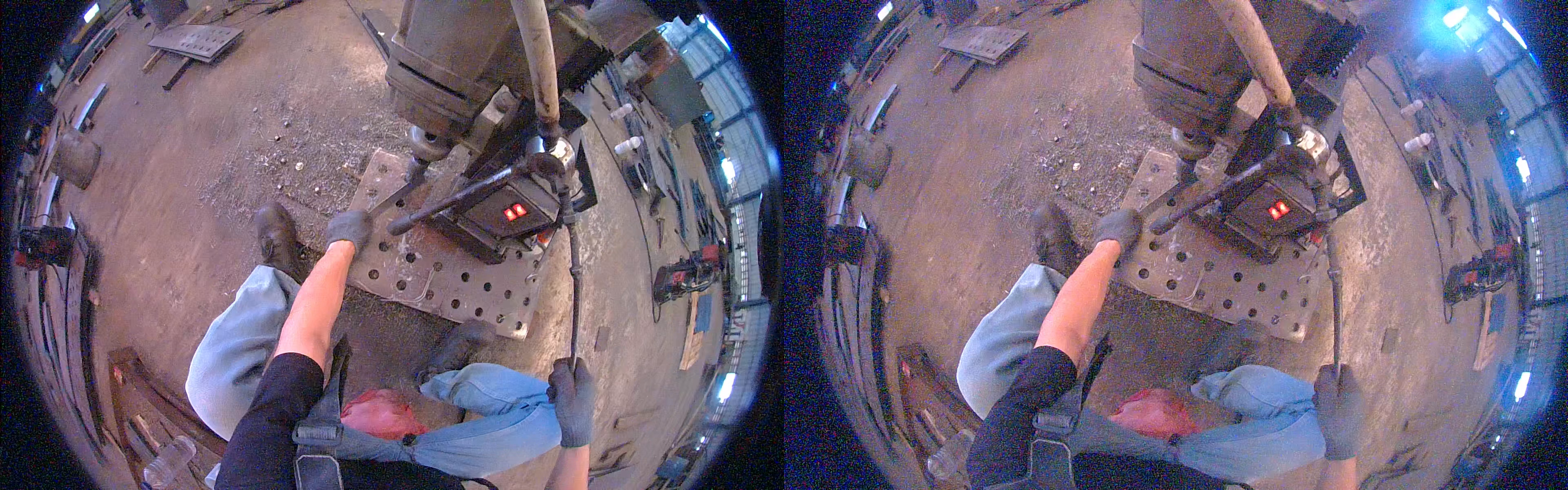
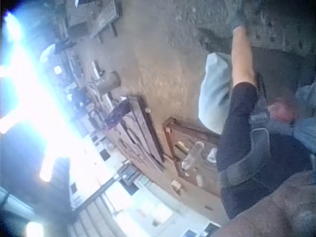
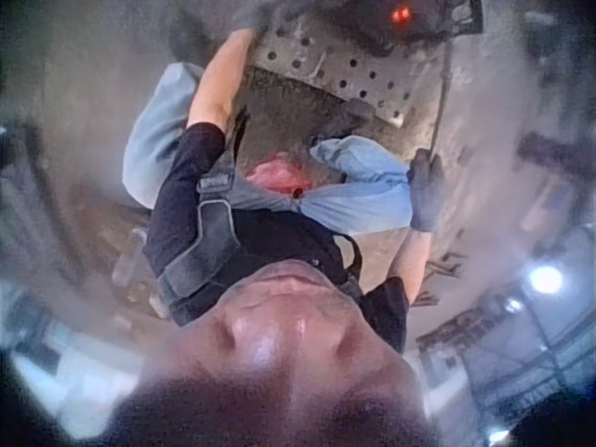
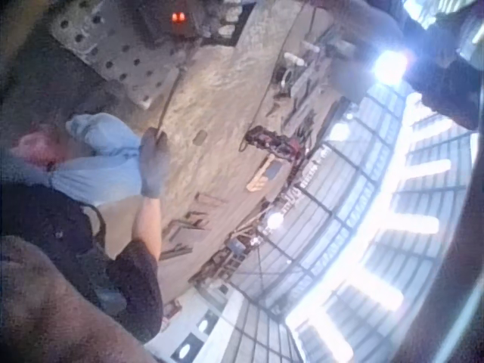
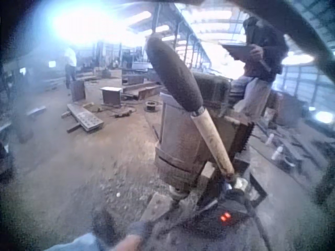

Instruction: The person operates a drill press to create holes in a perforated metal plate. They apply liquid from a bottle to the drilling area, adjust the machine's handle, and reposition the plate between drilling cycles.

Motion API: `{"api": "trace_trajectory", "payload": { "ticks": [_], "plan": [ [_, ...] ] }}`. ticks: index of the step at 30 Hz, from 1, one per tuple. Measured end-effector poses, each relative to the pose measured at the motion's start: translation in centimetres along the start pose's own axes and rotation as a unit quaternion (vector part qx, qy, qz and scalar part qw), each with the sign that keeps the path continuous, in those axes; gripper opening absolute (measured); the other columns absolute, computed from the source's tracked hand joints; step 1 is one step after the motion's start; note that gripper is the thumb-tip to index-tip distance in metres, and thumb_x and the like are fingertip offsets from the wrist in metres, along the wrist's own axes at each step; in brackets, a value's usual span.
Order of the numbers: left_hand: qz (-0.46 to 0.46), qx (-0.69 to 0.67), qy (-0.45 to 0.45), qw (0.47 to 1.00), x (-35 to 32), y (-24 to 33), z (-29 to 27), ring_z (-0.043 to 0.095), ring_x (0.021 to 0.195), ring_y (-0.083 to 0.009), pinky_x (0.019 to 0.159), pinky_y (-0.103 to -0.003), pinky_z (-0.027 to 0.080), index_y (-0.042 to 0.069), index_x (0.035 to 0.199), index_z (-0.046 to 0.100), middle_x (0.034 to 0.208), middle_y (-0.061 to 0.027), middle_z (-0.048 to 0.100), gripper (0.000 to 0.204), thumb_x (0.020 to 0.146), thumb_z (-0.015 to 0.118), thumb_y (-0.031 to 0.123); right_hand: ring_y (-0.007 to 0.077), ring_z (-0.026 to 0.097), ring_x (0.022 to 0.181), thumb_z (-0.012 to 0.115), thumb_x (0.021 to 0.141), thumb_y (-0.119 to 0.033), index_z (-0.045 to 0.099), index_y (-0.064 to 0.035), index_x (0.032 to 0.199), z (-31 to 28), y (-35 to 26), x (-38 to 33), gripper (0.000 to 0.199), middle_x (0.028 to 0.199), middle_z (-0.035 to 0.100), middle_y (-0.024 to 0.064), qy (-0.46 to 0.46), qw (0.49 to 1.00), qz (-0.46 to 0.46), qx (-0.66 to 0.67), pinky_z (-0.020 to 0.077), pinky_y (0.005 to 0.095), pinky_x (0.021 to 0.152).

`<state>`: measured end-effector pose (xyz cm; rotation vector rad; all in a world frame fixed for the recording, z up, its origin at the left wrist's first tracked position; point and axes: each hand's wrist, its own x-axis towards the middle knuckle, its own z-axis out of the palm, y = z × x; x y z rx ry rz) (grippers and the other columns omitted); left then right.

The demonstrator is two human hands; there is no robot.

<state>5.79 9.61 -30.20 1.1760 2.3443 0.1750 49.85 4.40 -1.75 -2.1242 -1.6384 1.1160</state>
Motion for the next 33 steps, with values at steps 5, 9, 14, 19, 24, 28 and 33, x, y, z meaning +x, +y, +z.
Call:
{"api": "trace_trajectory", "payload": {
  "ticks": [5, 9, 14, 19, 24, 28, 33],
  "plan": [
    [0.007, 0.017, 0.035, 0.999, 0.1, -0.6, -0.7, 0.065, 0.095, -0.0382, 0.082, -0.047, 0.051, 0.011, 0.103, 0.069, 0.104, -0.0195, 0.066, 0.033, 0.086, 0.048, 0.032, 0.0088, 0.048, 0.053, 0.053, 0.095, -0.027, 0.053, -0.0061, 0.092, -0.1, 1.2, 0.1, 0.021, 0.065, 0.051, 0.0001, 0.010, 0.999, -0.036, -0.003, 0.0385, 0.0253, 0.046],
    [0.028, -0.062, 0.022, 0.997, -1.2, -1.1, 0.2, 0.063, 0.098, -0.0382, 0.083, -0.049, 0.049, 0.012, 0.105, 0.067, 0.107, -0.0187, 0.065, 0.036, 0.089, 0.047, 0.037, 0.0104, 0.050, 0.055, 0.052, 0.094, -0.028, 0.055, -0.0051, 0.093, 0.1, 0.5, 0.0, 0.023, 0.066, 0.052, 0.0004, 0.009, 1.000, -0.006, 0.005, 0.0401, 0.0280, 0.048],
    [0.056, -0.091, -0.085, 0.991, -4.5, -0.7, 0.5, 0.061, 0.102, -0.0395, 0.086, -0.048, 0.047, 0.014, 0.110, 0.064, 0.108, -0.0187, 0.065, 0.042, 0.090, 0.044, 0.045, 0.0098, 0.049, 0.054, 0.055, 0.093, -0.026, 0.055, -0.0058, 0.091, 0.5, 0.4, 0.2, 0.021, 0.066, 0.052, 0.0004, -0.012, 0.999, 0.028, 0.035, 0.0401, 0.0264, 0.047],
    [0.000, -0.116, -0.069, 0.991, -4.2, 1.3, -1.6, 0.061, 0.103, -0.0383, 0.087, -0.046, 0.048, 0.015, 0.110, 0.066, 0.111, -0.0175, 0.065, 0.041, 0.088, 0.045, 0.042, 0.0109, 0.051, 0.053, 0.058, 0.091, -0.023, 0.056, -0.0041, 0.088, 2.2, 0.2, 1.4, 0.019, 0.067, 0.055, 0.0031, -0.086, 0.991, 0.027, 0.098, 0.0421, 0.0261, 0.047],
    [-0.084, -0.125, -0.023, 0.988, -1.7, 2.4, -1.9, 0.062, 0.105, -0.0357, 0.088, -0.045, 0.048, 0.017, 0.109, 0.068, 0.113, -0.0132, 0.066, 0.039, 0.086, 0.047, 0.040, 0.0125, 0.053, 0.054, 0.059, 0.089, -0.021, 0.057, -0.0019, 0.088, 4.0, 0.6, 2.5, 0.019, 0.067, 0.056, 0.0047, -0.095, 0.989, 0.035, 0.110, 0.0451, 0.0275, 0.048],
    [-0.055, -0.145, 0.018, 0.988, 1.2, 0.3, 0.0, 0.062, 0.105, -0.0358, 0.089, -0.046, 0.048, 0.014, 0.112, 0.066, 0.113, -0.0150, 0.065, 0.041, 0.086, 0.049, 0.041, 0.0131, 0.054, 0.053, 0.060, 0.088, -0.021, 0.057, -0.0020, 0.088, 4.3, 1.0, 2.9, 0.019, 0.067, 0.056, 0.0052, -0.087, 0.989, 0.021, 0.122, 0.0447, 0.0273, 0.047],
    [-0.115, -0.149, 0.006, 0.982, 1.5, 0.3, -2.4, 0.062, 0.105, -0.0365, 0.090, -0.047, 0.047, 0.012, 0.112, 0.066, 0.111, -0.0179, 0.065, 0.044, 0.087, 0.047, 0.042, 0.0132, 0.053, 0.053, 0.059, 0.088, -0.021, 0.057, -0.0014, 0.088, 4.5, 2.2, 3.0, 0.019, 0.066, 0.056, 0.0052, -0.069, 0.991, 0.002, 0.119, 0.0438, 0.0273, 0.046]
  ]
}}
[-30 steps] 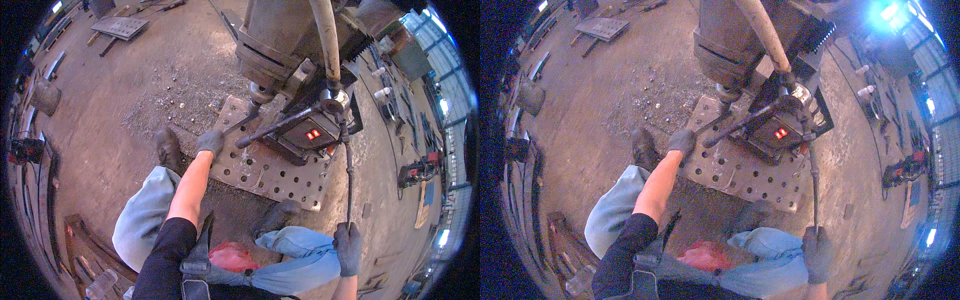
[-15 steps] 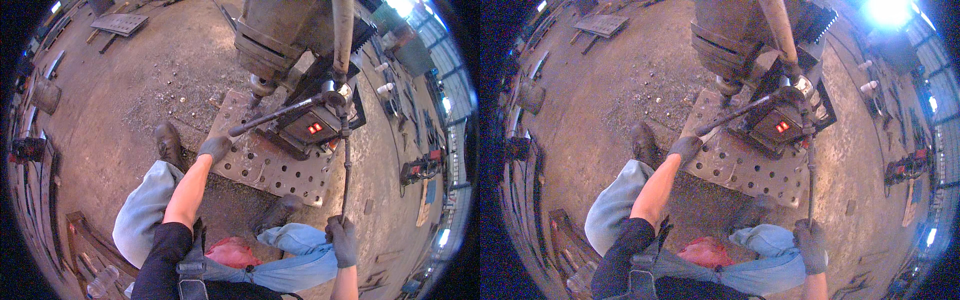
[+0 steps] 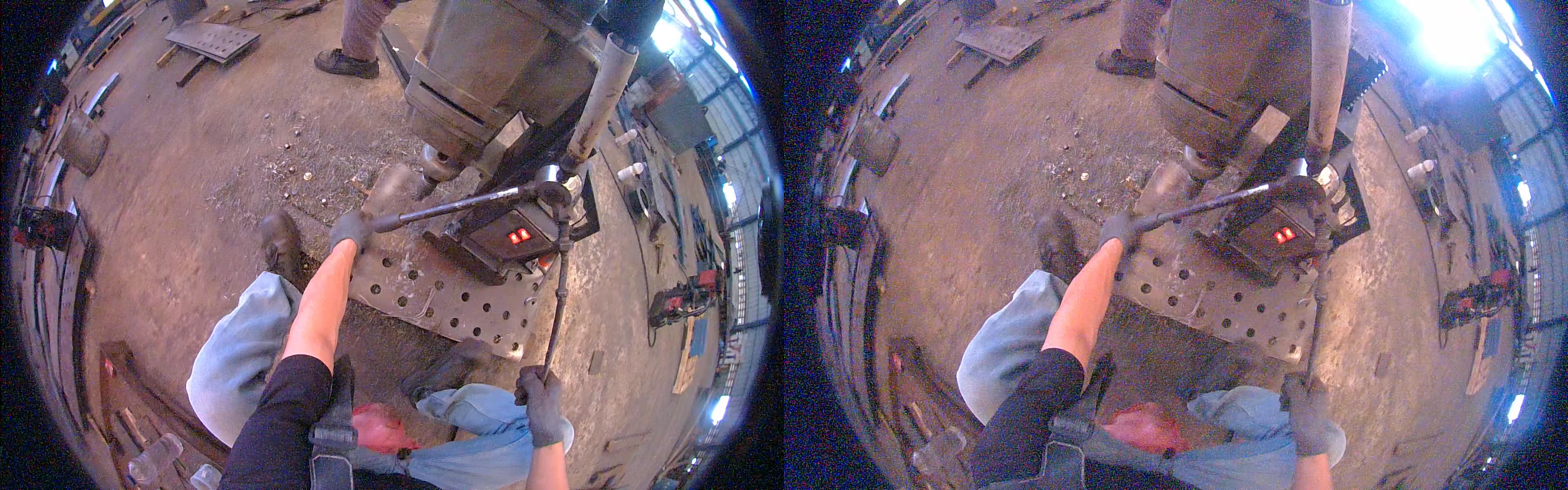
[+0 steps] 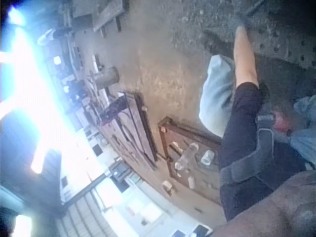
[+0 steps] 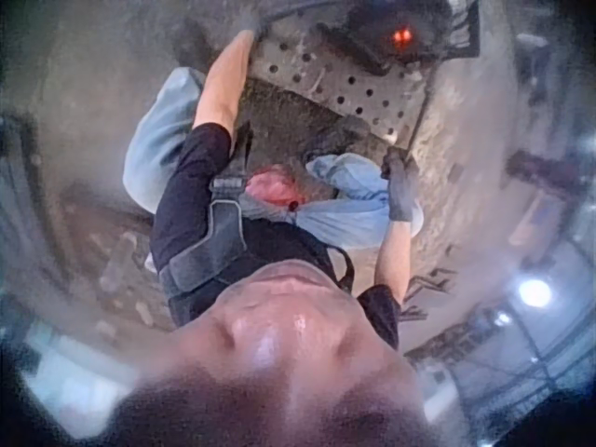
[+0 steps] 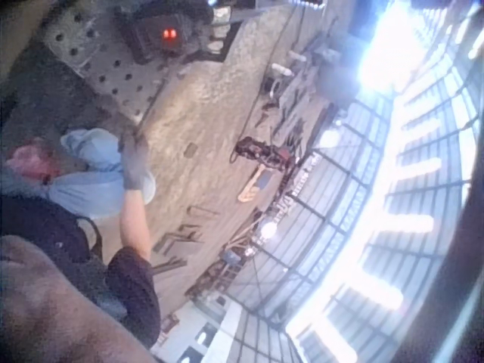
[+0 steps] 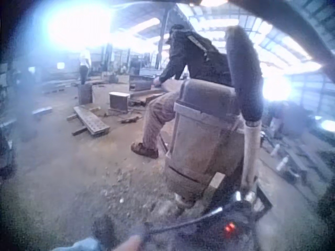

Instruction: The person operates a drill press to create holes in a perforated metal plate. They apply liquid from a bottle to the drilling area, adjust the machine's handle, and reposition the plate between drilling cycles.

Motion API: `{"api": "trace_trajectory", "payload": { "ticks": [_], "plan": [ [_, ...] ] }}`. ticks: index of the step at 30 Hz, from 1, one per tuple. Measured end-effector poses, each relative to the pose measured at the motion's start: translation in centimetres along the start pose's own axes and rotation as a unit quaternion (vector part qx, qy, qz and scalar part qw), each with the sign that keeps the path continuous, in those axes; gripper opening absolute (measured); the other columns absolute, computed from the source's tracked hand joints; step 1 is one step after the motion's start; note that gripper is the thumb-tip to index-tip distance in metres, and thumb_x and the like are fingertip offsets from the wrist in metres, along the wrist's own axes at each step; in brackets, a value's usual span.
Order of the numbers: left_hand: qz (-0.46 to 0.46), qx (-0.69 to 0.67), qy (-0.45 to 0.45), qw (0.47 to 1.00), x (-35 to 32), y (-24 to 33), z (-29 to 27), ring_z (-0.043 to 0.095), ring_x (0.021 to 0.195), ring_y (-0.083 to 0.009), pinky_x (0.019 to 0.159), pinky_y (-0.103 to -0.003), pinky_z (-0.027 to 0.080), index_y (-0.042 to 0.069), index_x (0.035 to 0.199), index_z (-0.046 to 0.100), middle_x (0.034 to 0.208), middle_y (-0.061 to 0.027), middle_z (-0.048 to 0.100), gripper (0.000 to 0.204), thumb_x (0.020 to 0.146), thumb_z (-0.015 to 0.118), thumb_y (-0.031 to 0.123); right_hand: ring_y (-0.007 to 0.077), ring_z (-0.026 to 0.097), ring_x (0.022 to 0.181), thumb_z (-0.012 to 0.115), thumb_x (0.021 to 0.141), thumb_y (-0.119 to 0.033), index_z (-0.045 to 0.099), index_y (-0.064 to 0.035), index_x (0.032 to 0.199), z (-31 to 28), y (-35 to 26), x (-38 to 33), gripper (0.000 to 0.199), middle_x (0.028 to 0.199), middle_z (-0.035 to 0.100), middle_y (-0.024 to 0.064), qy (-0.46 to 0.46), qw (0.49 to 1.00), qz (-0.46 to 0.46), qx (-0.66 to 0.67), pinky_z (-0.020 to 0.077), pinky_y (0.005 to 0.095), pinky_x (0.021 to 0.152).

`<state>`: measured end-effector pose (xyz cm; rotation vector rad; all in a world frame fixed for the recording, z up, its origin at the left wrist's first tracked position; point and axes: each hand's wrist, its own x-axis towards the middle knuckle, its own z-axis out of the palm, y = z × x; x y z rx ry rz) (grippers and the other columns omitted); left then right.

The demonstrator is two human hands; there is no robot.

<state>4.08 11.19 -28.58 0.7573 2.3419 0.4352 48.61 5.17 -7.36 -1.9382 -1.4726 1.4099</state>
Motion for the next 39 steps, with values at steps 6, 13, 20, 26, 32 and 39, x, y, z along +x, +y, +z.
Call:
{"api": "trace_trajectory", "payload": {
  "ticks": [6, 13, 20, 26, 32, 39],
  "plan": [
    [0.013, -0.078, 0.018, 0.997, 1.8, -3.5, -0.1, 0.062, 0.102, -0.0375, 0.089, -0.046, 0.047, 0.014, 0.113, 0.066, 0.110, -0.0190, 0.065, 0.045, 0.086, 0.048, 0.046, 0.0134, 0.053, 0.052, 0.059, 0.089, -0.022, 0.057, -0.0007, 0.088, 0.4, -0.5, -0.2, 0.022, 0.065, 0.056, 0.0056, 0.002, 1.000, 0.006, 0.025, 0.0430, 0.0274, 0.045],
    [0.034, 0.049, 0.028, 0.998, 0.6, -1.6, 1.8, 0.064, 0.101, -0.0350, 0.086, -0.046, 0.050, 0.014, 0.108, 0.068, 0.108, -0.0177, 0.066, 0.035, 0.088, 0.050, 0.036, 0.0131, 0.052, 0.050, 0.058, 0.090, -0.021, 0.058, -0.0002, 0.089, 0.3, -0.6, -0.3, 0.021, 0.066, 0.056, 0.0062, 0.001, 1.000, 0.003, 0.025, 0.0426, 0.0269, 0.044],
    [-0.018, -0.051, 0.057, 0.997, -1.3, -2.0, 0.0, 0.064, 0.099, -0.0361, 0.084, -0.047, 0.050, 0.012, 0.108, 0.067, 0.104, -0.0173, 0.067, 0.038, 0.088, 0.050, 0.039, 0.0121, 0.053, 0.051, 0.058, 0.090, -0.021, 0.059, -0.0013, 0.090, 0.4, -0.6, -0.2, 0.020, 0.068, 0.057, 0.0057, 0.022, 0.999, 0.037, 0.005, 0.0426, 0.0264, 0.043],
    [0.019, 0.064, 0.022, 0.997, -0.2, -1.5, 1.7, 0.065, 0.101, -0.0361, 0.085, -0.046, 0.051, 0.012, 0.107, 0.069, 0.106, -0.0172, 0.067, 0.036, 0.088, 0.050, 0.036, 0.0115, 0.053, 0.051, 0.058, 0.090, -0.022, 0.059, -0.0024, 0.090, 0.7, -1.0, -0.3, 0.020, 0.068, 0.057, 0.0047, 0.016, 0.999, 0.032, 0.015, 0.0423, 0.0260, 0.043],
    [0.024, -0.020, 0.055, 0.998, 0.6, -3.1, 0.4, 0.064, 0.098, -0.0368, 0.082, -0.047, 0.051, 0.011, 0.106, 0.069, 0.103, -0.0183, 0.067, 0.037, 0.088, 0.051, 0.038, 0.0114, 0.052, 0.051, 0.059, 0.090, -0.026, 0.059, -0.0023, 0.090, 0.5, -0.8, -0.4, 0.023, 0.068, 0.057, 0.0051, 0.016, 1.000, 0.020, 0.006, 0.0418, 0.0258, 0.043],
    [0.054, 0.049, 0.025, 0.997, -0.3, -2.5, 2.2, 0.065, 0.097, -0.0374, 0.080, -0.049, 0.051, 0.008, 0.103, 0.069, 0.101, -0.0196, 0.067, 0.040, 0.087, 0.054, 0.041, 0.0118, 0.052, 0.050, 0.059, 0.091, -0.026, 0.059, -0.0019, 0.090, 0.5, -1.0, -0.5, 0.024, 0.068, 0.057, 0.0055, 0.011, 1.000, 0.014, 0.010, 0.0410, 0.0257, 0.043]
  ]
}}
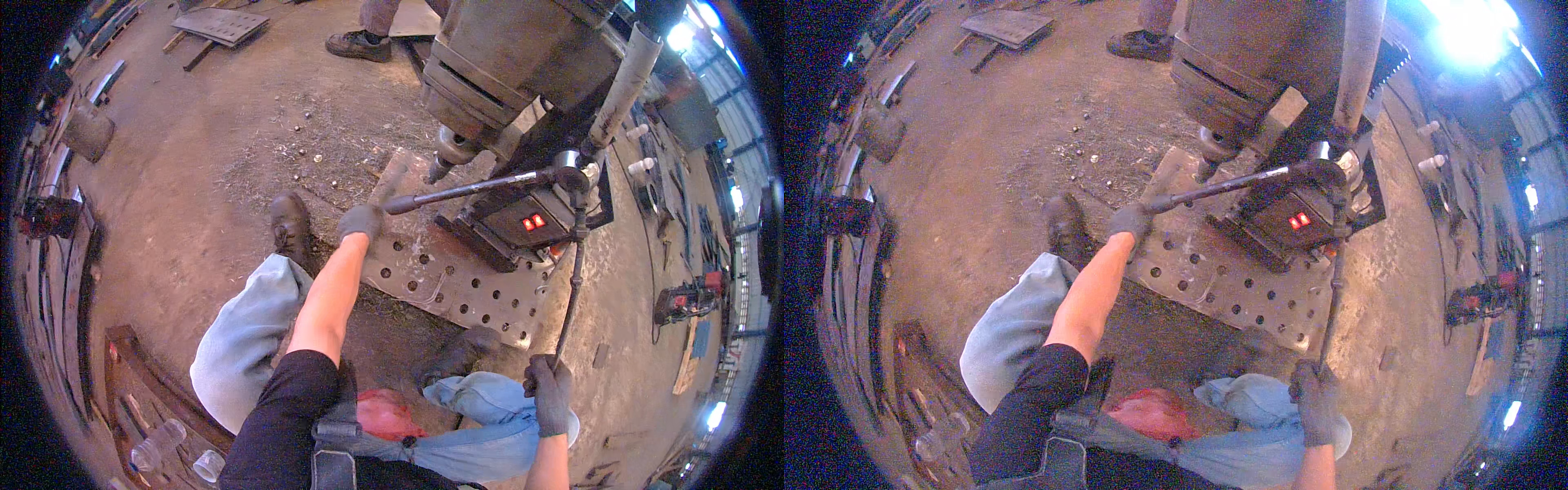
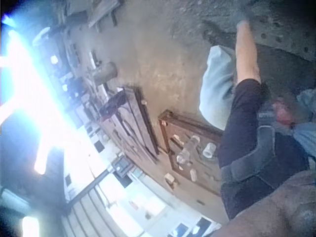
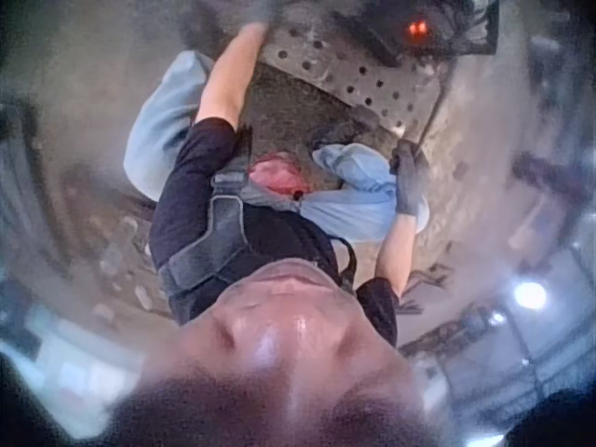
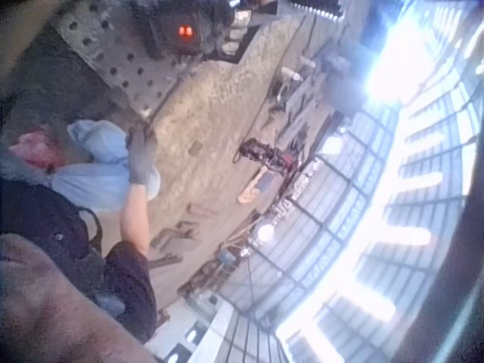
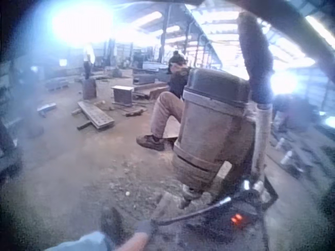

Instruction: The person operates a drill press to create holes in a perforated metal plate. They apply liquid from a bottle to the drilling area, adjust the machine's handle, and reposition the plate between drilling cycles.

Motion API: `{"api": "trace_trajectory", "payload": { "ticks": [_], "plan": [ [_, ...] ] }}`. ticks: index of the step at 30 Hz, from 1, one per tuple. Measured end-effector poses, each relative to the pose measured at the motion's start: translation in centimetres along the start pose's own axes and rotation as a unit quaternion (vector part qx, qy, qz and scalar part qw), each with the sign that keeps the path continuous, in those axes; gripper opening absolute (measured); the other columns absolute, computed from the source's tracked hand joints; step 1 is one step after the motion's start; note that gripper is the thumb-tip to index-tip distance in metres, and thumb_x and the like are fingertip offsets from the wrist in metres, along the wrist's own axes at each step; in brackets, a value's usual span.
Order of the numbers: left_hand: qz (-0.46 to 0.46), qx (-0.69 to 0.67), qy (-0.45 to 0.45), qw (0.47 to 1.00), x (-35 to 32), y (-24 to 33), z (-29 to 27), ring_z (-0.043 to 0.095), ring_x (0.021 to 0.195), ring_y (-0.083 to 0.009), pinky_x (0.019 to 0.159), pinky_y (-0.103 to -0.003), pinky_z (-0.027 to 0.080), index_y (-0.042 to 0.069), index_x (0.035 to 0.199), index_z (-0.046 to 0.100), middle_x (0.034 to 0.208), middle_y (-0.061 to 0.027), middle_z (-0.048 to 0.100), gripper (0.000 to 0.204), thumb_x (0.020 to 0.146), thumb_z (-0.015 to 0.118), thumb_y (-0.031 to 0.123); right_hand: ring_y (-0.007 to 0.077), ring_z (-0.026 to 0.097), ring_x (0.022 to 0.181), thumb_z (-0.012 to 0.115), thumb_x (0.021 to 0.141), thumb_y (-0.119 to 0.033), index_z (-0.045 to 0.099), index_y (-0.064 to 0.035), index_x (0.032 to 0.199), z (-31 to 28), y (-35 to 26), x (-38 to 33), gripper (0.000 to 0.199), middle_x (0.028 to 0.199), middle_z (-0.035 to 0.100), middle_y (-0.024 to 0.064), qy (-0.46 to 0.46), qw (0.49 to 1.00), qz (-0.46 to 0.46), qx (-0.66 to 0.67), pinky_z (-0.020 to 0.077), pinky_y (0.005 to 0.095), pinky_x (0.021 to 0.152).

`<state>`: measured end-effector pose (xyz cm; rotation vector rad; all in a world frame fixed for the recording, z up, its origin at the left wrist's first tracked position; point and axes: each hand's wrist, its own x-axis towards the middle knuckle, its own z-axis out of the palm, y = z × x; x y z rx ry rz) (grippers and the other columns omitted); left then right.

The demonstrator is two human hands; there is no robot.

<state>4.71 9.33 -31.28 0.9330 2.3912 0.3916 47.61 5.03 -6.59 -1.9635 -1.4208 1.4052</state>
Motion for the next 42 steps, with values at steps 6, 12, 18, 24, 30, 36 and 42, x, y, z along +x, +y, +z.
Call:
{"api": "trace_trajectory", "payload": {
  "ticks": [6, 12, 18, 24, 30, 36, 42],
  "plan": [
    [-0.003, -0.108, 0.045, 0.993, -1.7, 0.3, -1.0, 0.063, 0.098, -0.0399, 0.083, -0.050, 0.049, 0.009, 0.108, 0.065, 0.103, -0.0212, 0.066, 0.040, 0.088, 0.051, 0.041, 0.0105, 0.050, 0.048, 0.058, 0.091, -0.024, 0.059, -0.0023, 0.094, 0.0, 0.5, -0.1, 0.021, 0.068, 0.057, 0.0053, 0.034, 0.999, 0.005, -0.029, 0.0396, 0.0256, 0.041],
    [-0.023, -0.152, -0.050, 0.987, -6.3, 0.1, 3.5, 0.060, 0.102, -0.0431, 0.086, -0.050, 0.047, 0.011, 0.121, 0.052, 0.105, -0.0251, 0.064, 0.045, 0.089, 0.049, 0.042, 0.0092, 0.048, 0.047, 0.057, 0.092, -0.023, 0.058, -0.0029, 0.100, -0.1, 0.1, -0.3, 0.022, 0.067, 0.055, 0.0037, 0.017, 0.998, -0.036, -0.038, 0.0389, 0.0253, 0.041],
    [-0.062, -0.123, 0.034, 0.990, -8.2, 1.4, -1.0, 0.060, 0.100, -0.0430, 0.086, -0.052, 0.047, 0.003, 0.098, 0.067, 0.106, -0.0257, 0.063, 0.044, 0.090, 0.050, 0.043, 0.0133, 0.060, 0.084, 0.055, 0.093, -0.017, 0.055, -0.0010, 0.119, -7.2, -1.6, -5.8, 0.031, 0.094, 0.062, 0.0075, 0.126, 0.981, -0.114, -0.096, 0.0477, 0.0253, 0.068],
    [0.128, -0.661, 0.186, 0.716, -5.8, 6.2, -16.3, 0.055, 0.095, -0.0209, 0.079, -0.036, 0.044, 0.006, 0.131, 0.051, 0.122, -0.0097, 0.059, 0.071, 0.095, 0.028, 0.064, 0.0243, 0.054, 0.117, 0.057, 0.091, -0.013, 0.055, 0.0021, 0.124, -12.1, -6.9, -9.1, 0.036, 0.125, 0.059, 0.0151, 0.157, 0.906, -0.226, -0.322, 0.0402, 0.0325, 0.099],
    [0.376, -0.682, 0.099, 0.620, -17.9, 14.6, -31.0, 0.046, 0.046, -0.0138, 0.043, -0.030, 0.036, 0.007, 0.101, 0.064, 0.086, -0.0092, 0.065, 0.068, 0.090, 0.031, 0.066, 0.0211, 0.060, 0.106, 0.060, 0.089, -0.011, 0.060, 0.0021, 0.117, -10.6, -8.4, -9.9, 0.031, 0.113, 0.066, 0.0146, 0.189, 0.931, -0.185, -0.251, 0.0452, 0.0315, 0.093],
    [0.426, -0.402, 0.405, 0.702, -16.7, 19.6, -32.5, 0.056, 0.055, -0.0175, 0.051, -0.030, 0.045, 0.007, 0.096, 0.065, 0.081, -0.0125, 0.067, 0.040, 0.095, 0.048, 0.043, 0.0219, 0.061, 0.106, 0.061, 0.089, -0.013, 0.059, 0.0028, 0.121, -9.7, -7.7, -10.0, 0.035, 0.115, 0.065, 0.0165, 0.208, 0.917, -0.236, -0.246, 0.0457, 0.0322, 0.093],
    [0.373, 0.051, 0.677, 0.633, -12.3, 18.7, -33.9, 0.062, 0.065, -0.0286, 0.062, -0.040, 0.048, 0.006, 0.080, 0.066, 0.075, -0.0151, 0.064, 0.032, 0.090, 0.057, 0.035, 0.0224, 0.060, 0.109, 0.062, 0.089, -0.013, 0.059, 0.0045, 0.120, -9.8, -7.1, -9.8, 0.036, 0.118, 0.064, 0.0171, 0.209, 0.911, -0.225, -0.274, 0.0455, 0.0330, 0.094]
  ]
}}
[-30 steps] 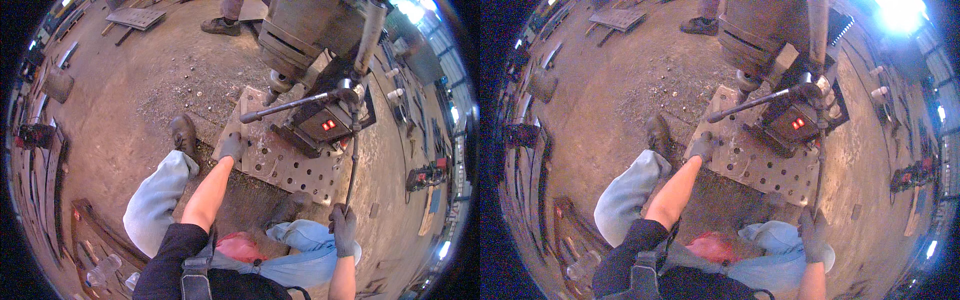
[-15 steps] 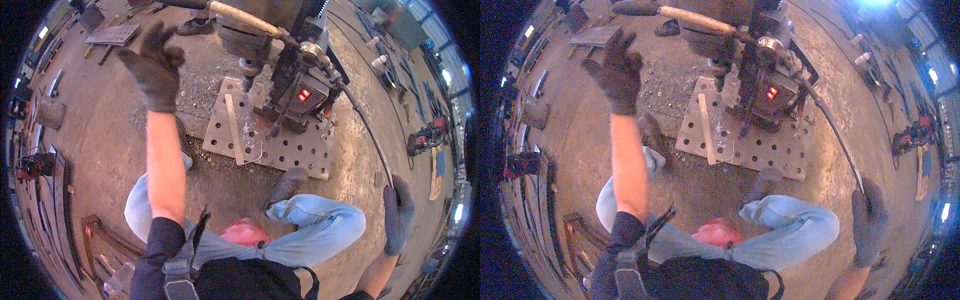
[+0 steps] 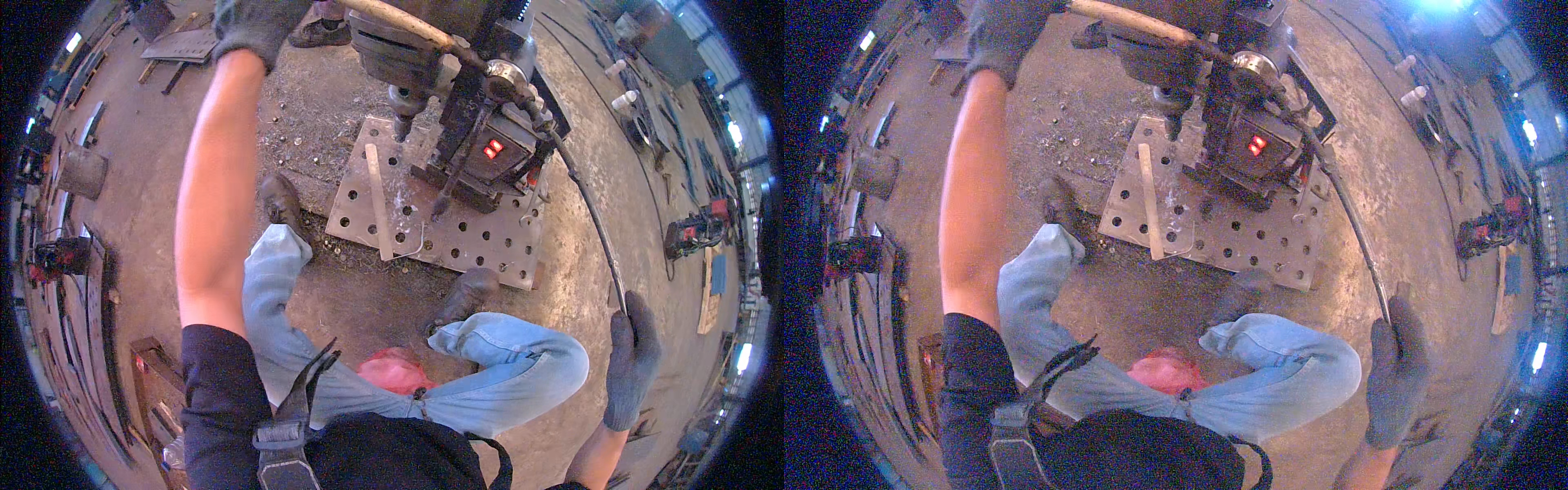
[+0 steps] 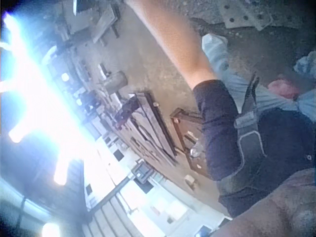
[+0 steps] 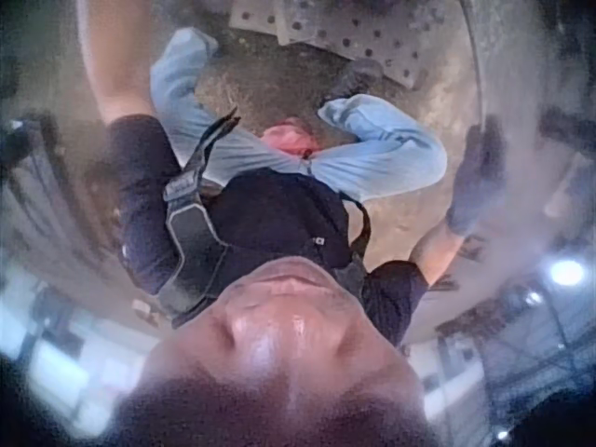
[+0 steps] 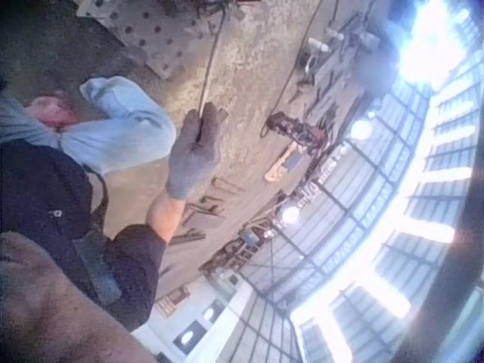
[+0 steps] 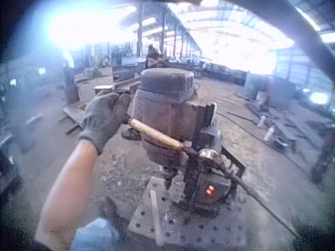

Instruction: The person operates a drill press to create holes in a perforated metal plate. They apply liquid from a bottle to the drilling area, adjust the machine's handle, and reposition the plate between drilling cycles.

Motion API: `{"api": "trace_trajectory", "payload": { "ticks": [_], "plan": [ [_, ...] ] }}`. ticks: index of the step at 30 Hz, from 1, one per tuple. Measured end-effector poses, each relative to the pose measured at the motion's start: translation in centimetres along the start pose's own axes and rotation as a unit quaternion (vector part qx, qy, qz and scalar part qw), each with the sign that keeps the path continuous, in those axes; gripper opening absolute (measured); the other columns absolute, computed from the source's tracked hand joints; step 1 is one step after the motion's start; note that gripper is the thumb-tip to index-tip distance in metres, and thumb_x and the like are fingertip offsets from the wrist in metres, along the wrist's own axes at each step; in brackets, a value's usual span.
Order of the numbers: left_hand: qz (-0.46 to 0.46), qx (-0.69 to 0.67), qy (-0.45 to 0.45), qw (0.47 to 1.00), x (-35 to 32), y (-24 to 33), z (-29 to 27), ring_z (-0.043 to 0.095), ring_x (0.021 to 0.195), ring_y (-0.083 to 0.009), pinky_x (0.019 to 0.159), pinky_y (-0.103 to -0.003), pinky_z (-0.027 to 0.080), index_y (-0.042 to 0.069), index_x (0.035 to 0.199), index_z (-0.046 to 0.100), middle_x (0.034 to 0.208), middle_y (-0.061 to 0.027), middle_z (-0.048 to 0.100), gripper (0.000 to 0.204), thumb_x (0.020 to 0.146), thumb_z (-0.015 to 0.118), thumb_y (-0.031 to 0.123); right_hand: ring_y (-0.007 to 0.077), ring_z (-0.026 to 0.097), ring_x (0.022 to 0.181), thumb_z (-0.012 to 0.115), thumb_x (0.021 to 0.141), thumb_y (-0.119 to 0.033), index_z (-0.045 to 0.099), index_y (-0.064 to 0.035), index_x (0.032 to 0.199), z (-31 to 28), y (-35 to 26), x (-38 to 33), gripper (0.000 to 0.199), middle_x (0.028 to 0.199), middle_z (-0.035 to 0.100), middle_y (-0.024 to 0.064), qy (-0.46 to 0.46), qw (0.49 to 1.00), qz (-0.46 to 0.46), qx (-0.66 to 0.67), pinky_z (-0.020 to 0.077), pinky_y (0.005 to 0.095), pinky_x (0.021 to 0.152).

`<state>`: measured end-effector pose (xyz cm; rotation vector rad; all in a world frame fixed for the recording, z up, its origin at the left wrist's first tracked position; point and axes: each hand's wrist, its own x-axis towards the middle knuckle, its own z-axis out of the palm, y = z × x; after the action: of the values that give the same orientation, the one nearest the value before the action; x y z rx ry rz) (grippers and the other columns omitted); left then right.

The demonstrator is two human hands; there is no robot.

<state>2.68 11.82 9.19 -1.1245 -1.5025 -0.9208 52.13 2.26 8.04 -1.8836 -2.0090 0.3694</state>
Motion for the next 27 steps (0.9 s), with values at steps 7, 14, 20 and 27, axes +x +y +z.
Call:
{"api": "trace_trajectory", "payload": {
  "ticks": [7, 14, 20, 27],
  "plan": [
    [-0.050, -0.096, -0.061, 0.992, -0.6, -0.6, -0.7, 0.063, 0.065, -0.0313, 0.063, -0.043, 0.048, 0.006, 0.070, 0.066, 0.069, -0.0144, 0.064, 0.042, 0.091, 0.053, 0.040, 0.0201, 0.061, 0.105, 0.063, 0.089, -0.014, 0.062, 0.0022, 0.116, -1.0, 4.5, 5.8, 0.031, 0.116, 0.065, 0.0131, 0.004, 1.000, 0.003, 0.029, 0.0464, 0.0310, 0.092],
    [-0.074, -0.074, -0.161, 0.981, 1.6, -2.1, 1.6, 0.065, 0.064, -0.0323, 0.063, -0.045, 0.049, 0.007, 0.066, 0.068, 0.064, -0.0135, 0.065, 0.051, 0.091, 0.047, 0.046, 0.0231, 0.061, 0.107, 0.061, 0.090, -0.015, 0.061, 0.0026, 0.117, 0.1, 0.1, -0.2, 0.033, 0.116, 0.065, 0.0168, -0.006, 0.997, 0.072, 0.040, 0.0461, 0.0325, 0.093],
    [-0.106, -0.060, -0.270, 0.955, 5.2, -1.9, 1.5, 0.066, 0.066, -0.0312, 0.066, -0.043, 0.051, 0.009, 0.066, 0.071, 0.066, -0.0135, 0.066, 0.051, 0.088, 0.046, 0.048, 0.0195, 0.061, 0.100, 0.059, 0.092, -0.014, 0.060, 0.0047, 0.118, 3.3, -3.3, -2.5, 0.032, 0.110, 0.065, 0.0151, -0.022, 0.999, 0.035, 0.028, 0.0477, 0.0307, 0.087],
    [-0.004, -0.091, -0.118, 0.989, 1.5, 0.7, -0.9, 0.065, 0.065, -0.0327, 0.063, -0.042, 0.050, 0.010, 0.065, 0.070, 0.065, -0.0161, 0.064, 0.039, 0.086, 0.051, 0.038, 0.0087, 0.054, 0.077, 0.061, 0.091, -0.018, 0.063, 0.0020, 0.113, 0.7, 8.2, 7.2, 0.029, 0.094, 0.065, 0.0043, 0.025, 0.999, 0.002, 0.019, 0.0452, 0.0240, 0.067]
  ]
}}
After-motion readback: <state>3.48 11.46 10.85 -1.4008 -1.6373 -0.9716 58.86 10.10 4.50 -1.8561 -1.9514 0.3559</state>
